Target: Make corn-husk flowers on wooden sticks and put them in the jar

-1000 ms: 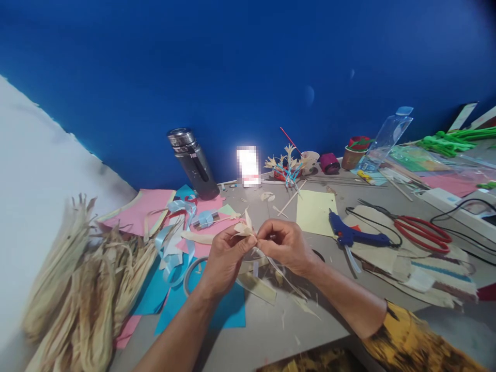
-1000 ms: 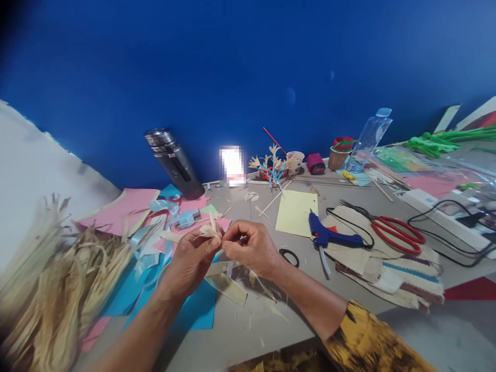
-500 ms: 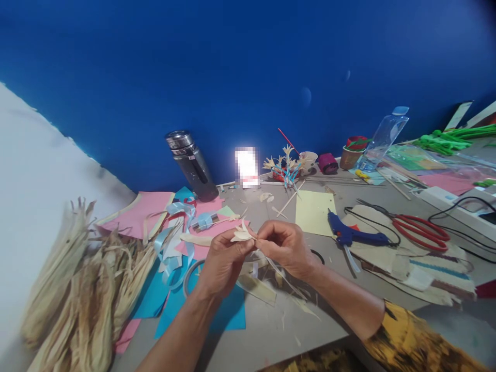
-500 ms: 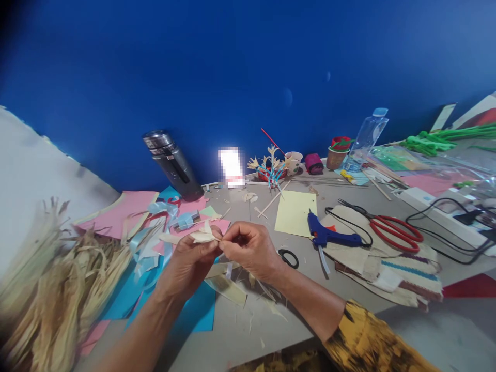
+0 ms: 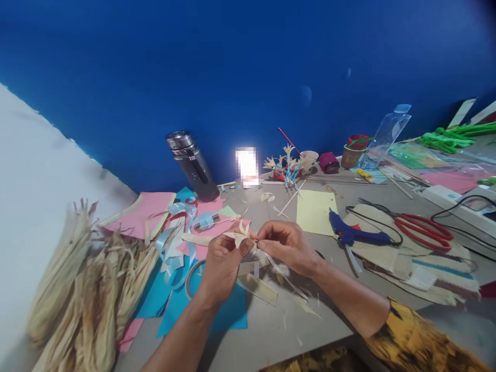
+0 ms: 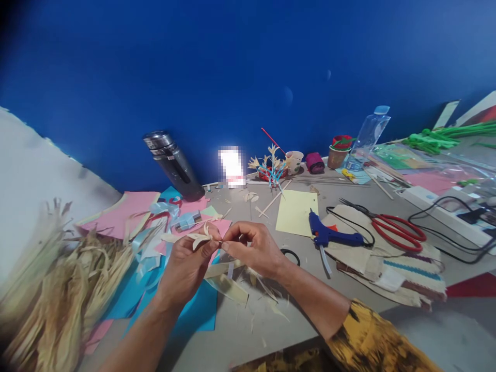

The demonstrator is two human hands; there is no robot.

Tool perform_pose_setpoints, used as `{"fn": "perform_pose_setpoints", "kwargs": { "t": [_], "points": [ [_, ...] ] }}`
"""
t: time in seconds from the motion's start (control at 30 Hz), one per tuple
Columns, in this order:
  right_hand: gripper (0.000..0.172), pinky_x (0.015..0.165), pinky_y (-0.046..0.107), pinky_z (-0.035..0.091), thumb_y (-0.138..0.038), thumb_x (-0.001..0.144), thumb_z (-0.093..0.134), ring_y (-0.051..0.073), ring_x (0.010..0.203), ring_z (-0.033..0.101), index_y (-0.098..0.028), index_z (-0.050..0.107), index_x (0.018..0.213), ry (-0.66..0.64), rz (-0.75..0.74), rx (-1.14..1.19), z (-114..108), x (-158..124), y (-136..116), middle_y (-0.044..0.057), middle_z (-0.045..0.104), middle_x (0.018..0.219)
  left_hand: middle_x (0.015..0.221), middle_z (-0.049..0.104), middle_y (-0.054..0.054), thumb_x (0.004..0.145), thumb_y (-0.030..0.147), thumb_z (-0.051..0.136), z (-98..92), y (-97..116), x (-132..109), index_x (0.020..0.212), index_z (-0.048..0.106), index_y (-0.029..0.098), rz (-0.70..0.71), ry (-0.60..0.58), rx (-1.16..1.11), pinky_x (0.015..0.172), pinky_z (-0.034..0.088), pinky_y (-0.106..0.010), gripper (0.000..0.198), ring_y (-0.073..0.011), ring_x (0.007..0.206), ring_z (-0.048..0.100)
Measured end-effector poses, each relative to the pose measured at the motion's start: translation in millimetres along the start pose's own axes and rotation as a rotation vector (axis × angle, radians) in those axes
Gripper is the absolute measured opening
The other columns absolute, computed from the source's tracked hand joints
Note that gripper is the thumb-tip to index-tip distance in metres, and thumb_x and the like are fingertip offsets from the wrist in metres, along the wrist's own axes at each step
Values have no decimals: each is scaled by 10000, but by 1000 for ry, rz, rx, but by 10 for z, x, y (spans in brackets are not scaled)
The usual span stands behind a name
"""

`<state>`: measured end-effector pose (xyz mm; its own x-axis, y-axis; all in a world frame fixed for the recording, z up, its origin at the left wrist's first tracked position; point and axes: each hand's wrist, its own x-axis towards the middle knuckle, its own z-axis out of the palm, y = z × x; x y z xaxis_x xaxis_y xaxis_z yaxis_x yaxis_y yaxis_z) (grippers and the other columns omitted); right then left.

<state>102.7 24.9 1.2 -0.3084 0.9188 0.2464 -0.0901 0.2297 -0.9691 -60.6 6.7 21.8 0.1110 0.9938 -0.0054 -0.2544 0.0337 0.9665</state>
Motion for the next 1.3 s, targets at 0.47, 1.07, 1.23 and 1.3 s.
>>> {"fn": "perform_pose_setpoints", "kwargs": {
  "t": [0.47,1.07,1.23,1.3],
  "points": [
    [92,550,240,378,-221,734,672,114,576,491,-175,632,665,169,-47,-41,108,0,-8,3,637,636,704,686,-13,605,295,891,64,-12,-20,771,781,186,-51,75,-155,743,512,-293,227,-143,686,607],
    [203,654,284,531,-326,810,711,151,657,631,-162,633,718,-1,50,245,97,-21,29,33,678,689,658,607,-5,659,263,863,1,3,29,748,704,132,-169,-74,-272,628,417,-259,224,-110,616,533],
    [159,638,278,530,-277,799,706,149,637,635,-166,628,715,24,43,263,107,-18,13,25,676,666,675,600,-2,625,262,868,29,22,23,720,669,136,-140,-82,-273,628,423,-264,254,-116,629,540],
    [141,614,269,516,-253,790,697,144,618,624,-167,623,706,66,32,239,114,-17,6,22,672,654,697,627,-7,596,258,881,41,1,19,753,678,141,-113,-64,-261,652,441,-278,282,-124,637,563]
  ]
}}
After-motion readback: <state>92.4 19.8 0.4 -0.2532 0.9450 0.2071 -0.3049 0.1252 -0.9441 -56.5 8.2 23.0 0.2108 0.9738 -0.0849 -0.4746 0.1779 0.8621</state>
